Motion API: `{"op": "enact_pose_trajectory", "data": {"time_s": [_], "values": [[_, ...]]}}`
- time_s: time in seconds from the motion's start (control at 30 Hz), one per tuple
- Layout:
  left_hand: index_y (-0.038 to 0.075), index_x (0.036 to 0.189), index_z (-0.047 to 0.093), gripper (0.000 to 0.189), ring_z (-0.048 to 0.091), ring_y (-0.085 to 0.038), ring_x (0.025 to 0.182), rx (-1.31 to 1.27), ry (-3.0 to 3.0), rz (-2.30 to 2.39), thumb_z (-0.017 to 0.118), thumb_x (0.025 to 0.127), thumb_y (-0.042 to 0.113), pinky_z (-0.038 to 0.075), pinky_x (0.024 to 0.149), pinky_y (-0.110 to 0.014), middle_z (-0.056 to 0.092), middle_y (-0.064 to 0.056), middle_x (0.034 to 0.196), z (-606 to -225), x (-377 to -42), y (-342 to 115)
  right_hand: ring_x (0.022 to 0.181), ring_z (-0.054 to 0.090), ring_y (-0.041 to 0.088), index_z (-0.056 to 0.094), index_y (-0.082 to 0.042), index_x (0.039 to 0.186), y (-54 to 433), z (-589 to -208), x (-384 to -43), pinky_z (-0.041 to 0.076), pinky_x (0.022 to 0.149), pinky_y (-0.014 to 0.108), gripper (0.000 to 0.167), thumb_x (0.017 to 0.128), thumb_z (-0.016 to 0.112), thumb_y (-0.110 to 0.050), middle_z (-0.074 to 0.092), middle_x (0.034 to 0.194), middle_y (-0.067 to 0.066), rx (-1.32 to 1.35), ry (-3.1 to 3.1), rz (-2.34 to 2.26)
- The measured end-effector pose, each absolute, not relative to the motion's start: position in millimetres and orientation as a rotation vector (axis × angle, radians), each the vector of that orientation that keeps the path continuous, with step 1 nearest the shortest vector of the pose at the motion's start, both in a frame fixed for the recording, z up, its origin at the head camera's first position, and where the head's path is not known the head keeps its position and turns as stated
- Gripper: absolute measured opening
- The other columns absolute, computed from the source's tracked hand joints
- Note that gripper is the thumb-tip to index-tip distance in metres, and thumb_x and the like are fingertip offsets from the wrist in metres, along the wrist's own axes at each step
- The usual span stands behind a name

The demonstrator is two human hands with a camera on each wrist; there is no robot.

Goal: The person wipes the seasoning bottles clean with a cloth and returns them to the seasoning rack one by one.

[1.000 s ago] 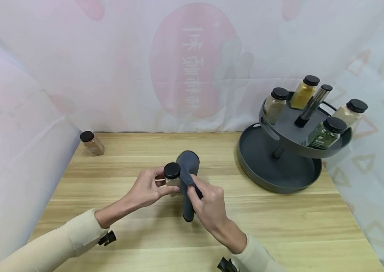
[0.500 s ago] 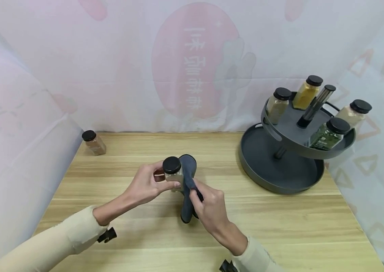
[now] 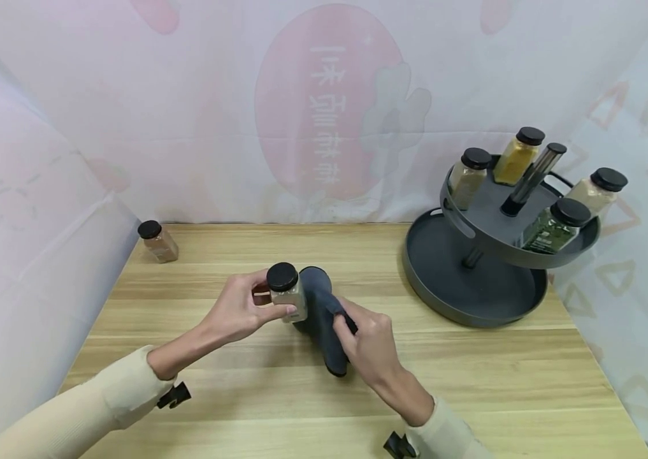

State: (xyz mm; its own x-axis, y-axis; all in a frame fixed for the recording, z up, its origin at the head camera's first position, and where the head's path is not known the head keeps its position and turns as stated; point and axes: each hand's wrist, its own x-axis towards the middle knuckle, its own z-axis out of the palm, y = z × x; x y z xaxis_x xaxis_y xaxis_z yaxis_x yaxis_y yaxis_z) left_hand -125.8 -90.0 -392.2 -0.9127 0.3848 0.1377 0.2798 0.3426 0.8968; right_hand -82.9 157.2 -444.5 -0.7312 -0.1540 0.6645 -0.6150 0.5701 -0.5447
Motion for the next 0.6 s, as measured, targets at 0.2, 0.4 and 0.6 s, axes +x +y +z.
{"op": "enact_pose_trajectory", "data": {"time_s": [0.2, 0.4, 0.6], "values": [[0.008, 0.121, 0.075, 0.041, 0.074, -0.028, 0.112, 0.619, 2.483, 1.558, 0.090, 0.084, 0.014, 0.059, 0.097, -0.045, 0.078, -0.004, 0.110, -402, -124, -95, 0.069, 0.070, 0.011, 0.081, -0.001, 0.111, 170, -435, -87, 0.054, 0.058, 0.018, 0.028, 0.089, 0.066, 0.009, 0.081, 0.096, 0.013, 0.551, -2.213, 1.023], [0.006, 0.123, 0.074, 0.042, 0.072, -0.027, 0.117, 0.738, 2.393, 1.539, 0.090, 0.084, 0.010, 0.057, 0.101, -0.041, 0.076, -0.005, 0.116, -418, -126, -96, 0.070, 0.073, 0.015, 0.081, 0.000, 0.109, 178, -431, -90, 0.056, 0.056, 0.020, 0.028, 0.087, 0.067, 0.010, 0.080, 0.094, 0.015, 0.513, -2.187, 0.976], [0.006, 0.121, 0.073, 0.042, 0.071, -0.025, 0.118, 0.758, 2.316, 1.529, 0.090, 0.083, 0.007, 0.056, 0.103, -0.041, 0.075, -0.005, 0.117, -435, -128, -98, 0.075, 0.075, 0.018, 0.081, 0.000, 0.111, 183, -431, -88, 0.056, 0.061, 0.016, 0.026, 0.089, 0.067, 0.006, 0.081, 0.097, 0.015, 0.479, -2.222, 1.004]]}}
